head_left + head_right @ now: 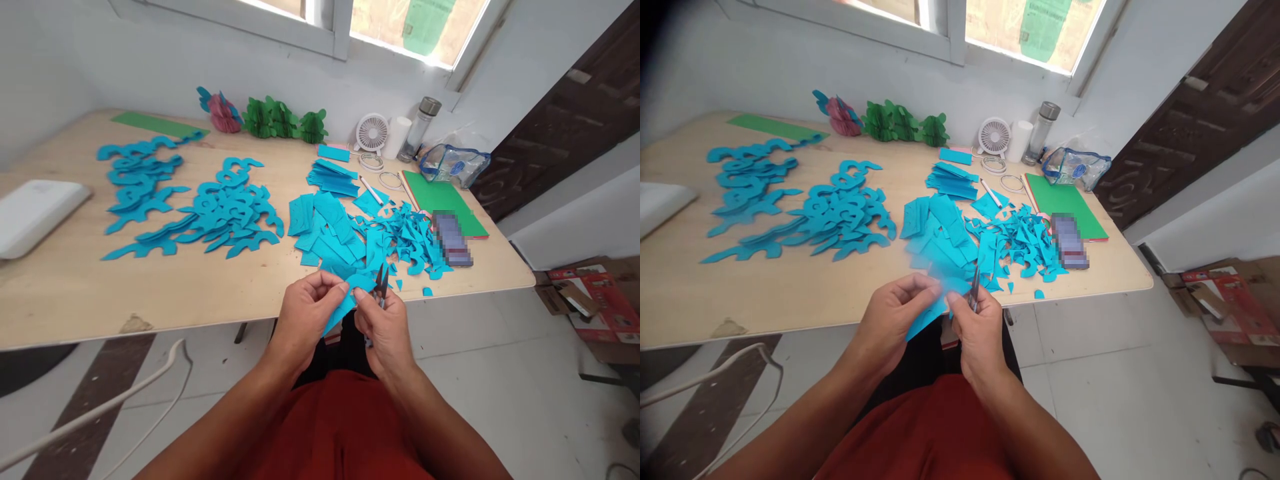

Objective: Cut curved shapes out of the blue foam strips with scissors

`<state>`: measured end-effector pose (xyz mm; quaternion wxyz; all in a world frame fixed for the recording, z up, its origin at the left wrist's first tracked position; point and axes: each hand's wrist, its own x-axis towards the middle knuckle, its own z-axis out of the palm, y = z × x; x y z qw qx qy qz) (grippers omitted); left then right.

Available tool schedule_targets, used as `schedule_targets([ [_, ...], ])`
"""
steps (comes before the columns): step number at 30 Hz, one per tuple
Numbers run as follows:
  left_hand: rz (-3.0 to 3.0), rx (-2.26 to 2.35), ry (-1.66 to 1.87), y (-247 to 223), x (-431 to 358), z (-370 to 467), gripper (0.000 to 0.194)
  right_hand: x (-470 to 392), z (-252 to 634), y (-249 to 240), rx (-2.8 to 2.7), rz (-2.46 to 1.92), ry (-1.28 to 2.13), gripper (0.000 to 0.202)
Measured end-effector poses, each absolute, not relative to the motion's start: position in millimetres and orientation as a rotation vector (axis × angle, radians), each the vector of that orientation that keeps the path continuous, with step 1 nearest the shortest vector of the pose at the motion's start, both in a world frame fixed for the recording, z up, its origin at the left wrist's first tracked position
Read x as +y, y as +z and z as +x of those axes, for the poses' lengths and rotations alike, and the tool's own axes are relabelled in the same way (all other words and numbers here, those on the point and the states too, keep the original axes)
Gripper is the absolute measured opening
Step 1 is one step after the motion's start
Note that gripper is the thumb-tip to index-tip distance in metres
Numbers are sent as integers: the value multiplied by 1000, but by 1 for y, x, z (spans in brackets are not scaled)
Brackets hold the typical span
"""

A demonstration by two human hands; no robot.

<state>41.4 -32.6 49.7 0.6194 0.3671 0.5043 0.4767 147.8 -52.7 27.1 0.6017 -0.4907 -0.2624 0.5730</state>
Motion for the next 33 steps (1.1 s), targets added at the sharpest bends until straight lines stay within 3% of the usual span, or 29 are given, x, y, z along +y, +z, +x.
schedule_targets([
  [19,982,1169,1101,46,-31,41,8,-52,150,26,-690,-1254,1288,20],
  [33,757,1088,1151,50,-32,36,16,-53,163,25,-657,-1286,1249,18],
])
